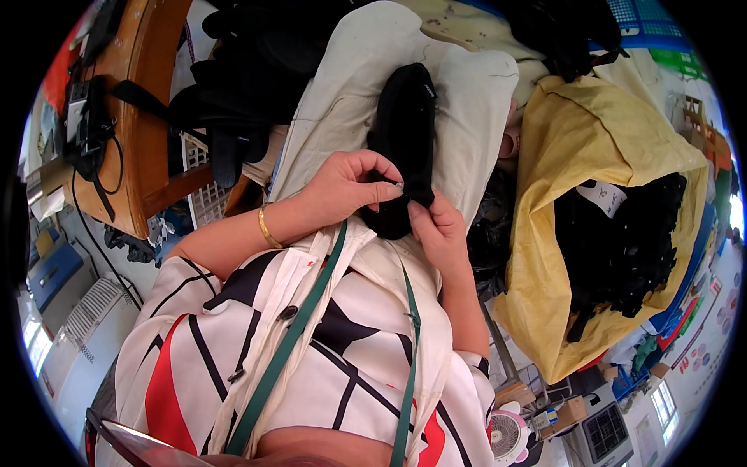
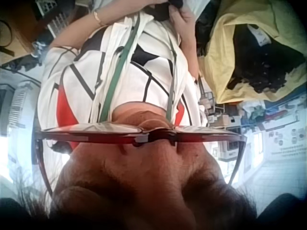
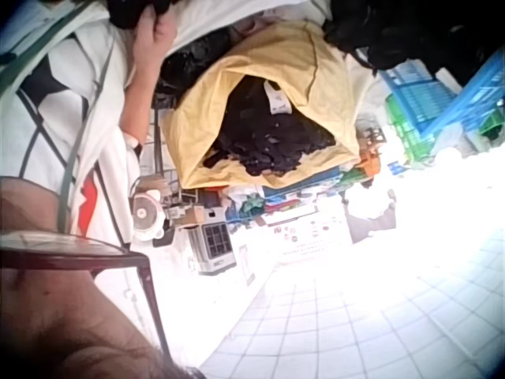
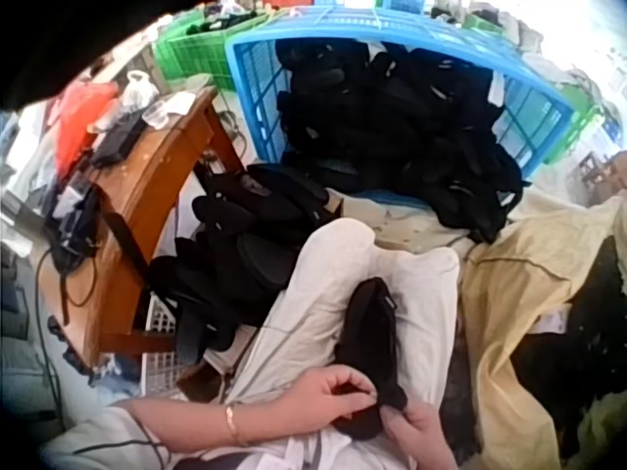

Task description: The person sits on the floor and hand-sews black slip-on shoes using a needle and thread. They repeatedly pull the thread through the shoe material, adjust the shoe position, and occasionally pick up additional shoes from a nearby pile to continue stitching.

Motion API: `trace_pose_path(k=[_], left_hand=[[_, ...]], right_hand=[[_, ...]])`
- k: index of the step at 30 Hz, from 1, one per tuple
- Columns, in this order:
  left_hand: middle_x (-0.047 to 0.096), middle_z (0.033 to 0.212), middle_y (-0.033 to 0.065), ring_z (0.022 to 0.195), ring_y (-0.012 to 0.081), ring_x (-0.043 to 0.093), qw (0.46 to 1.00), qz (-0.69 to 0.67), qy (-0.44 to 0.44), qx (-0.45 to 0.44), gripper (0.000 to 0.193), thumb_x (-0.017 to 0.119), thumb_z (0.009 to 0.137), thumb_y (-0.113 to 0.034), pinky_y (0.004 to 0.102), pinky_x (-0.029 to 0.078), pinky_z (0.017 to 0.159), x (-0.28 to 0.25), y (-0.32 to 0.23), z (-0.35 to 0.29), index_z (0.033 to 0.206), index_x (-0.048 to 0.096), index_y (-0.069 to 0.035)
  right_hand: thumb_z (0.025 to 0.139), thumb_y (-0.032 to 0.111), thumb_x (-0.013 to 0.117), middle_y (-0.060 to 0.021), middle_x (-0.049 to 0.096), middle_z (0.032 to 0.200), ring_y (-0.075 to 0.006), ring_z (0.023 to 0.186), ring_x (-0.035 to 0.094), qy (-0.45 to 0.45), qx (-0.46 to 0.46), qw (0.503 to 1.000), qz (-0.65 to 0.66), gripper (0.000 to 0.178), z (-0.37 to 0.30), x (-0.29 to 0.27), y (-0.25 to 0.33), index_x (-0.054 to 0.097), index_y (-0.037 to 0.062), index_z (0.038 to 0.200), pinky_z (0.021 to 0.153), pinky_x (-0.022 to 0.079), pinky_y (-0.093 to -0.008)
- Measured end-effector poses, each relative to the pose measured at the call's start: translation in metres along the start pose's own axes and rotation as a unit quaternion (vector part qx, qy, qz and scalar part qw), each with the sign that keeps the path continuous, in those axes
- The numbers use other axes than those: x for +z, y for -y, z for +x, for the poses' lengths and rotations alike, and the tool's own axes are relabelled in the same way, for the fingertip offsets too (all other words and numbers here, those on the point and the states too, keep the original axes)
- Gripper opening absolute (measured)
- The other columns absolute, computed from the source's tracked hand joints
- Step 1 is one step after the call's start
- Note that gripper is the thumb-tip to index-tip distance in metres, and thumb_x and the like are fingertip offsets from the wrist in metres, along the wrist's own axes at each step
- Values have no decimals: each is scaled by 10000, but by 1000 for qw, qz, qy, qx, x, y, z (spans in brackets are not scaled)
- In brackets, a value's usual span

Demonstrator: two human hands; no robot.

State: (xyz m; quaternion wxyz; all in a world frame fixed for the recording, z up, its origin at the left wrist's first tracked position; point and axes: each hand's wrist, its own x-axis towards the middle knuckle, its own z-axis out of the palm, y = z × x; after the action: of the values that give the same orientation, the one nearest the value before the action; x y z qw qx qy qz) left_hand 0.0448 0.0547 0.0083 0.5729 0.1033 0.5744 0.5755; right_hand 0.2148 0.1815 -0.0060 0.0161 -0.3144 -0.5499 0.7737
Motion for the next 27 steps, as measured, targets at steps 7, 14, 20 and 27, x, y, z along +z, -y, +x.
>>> trace_pose_path(k=[7, 14, 20, 27], left_hand=[[665, 787, 22, 652, 67, 588, 1000, 13, 11, -1, 129, 739, 850, -78, 211, 493, 576, -1, -1, 0, 953, 692, -15], [666, 863, 0, 725, 57, 600, 997, 40, 60, -17, 161, 702, 910, -120, 209, 506, 652, -5, -3, 3, 1036, 659, -28], [650, 899, -5, 767, 49, 601, 998, 17, 67, -8, 159, 675, 938, -147, 200, 507, 675, -7, 1, 5, 1042, 633, -35], [642, 847, -29, 692, 25, 566, 994, 94, 58, -16, 147, 701, 910, -141, 187, 484, 621, -22, -34, 6, 1015, 655, -49]], right_hand=[[952, 47, 569, 23, 562, 760, -49, 611, 514, 4, -18, 1000, 1, 343, 6, 12, 8, 501, 56, 1288, 546, 428, -197], [893, 75, 603, -36, 628, 1001, -88, 776, 645, 144, 72, 986, 40, 512, 18, -10, 42, 444, 45, 1378, 602, 496, -195], [842, -25, 589, -56, 626, 947, -192, 801, 639, 24, -149, 945, -289, 399, 43, -29, 18, 618, 77, 1226, 649, 480, -277], [824, -25, 623, -53, 622, 856, -205, 784, 622, -75, -273, 917, -280, 224, 62, 16, 2, 625, 55, 1033, 688, 478, -295]])
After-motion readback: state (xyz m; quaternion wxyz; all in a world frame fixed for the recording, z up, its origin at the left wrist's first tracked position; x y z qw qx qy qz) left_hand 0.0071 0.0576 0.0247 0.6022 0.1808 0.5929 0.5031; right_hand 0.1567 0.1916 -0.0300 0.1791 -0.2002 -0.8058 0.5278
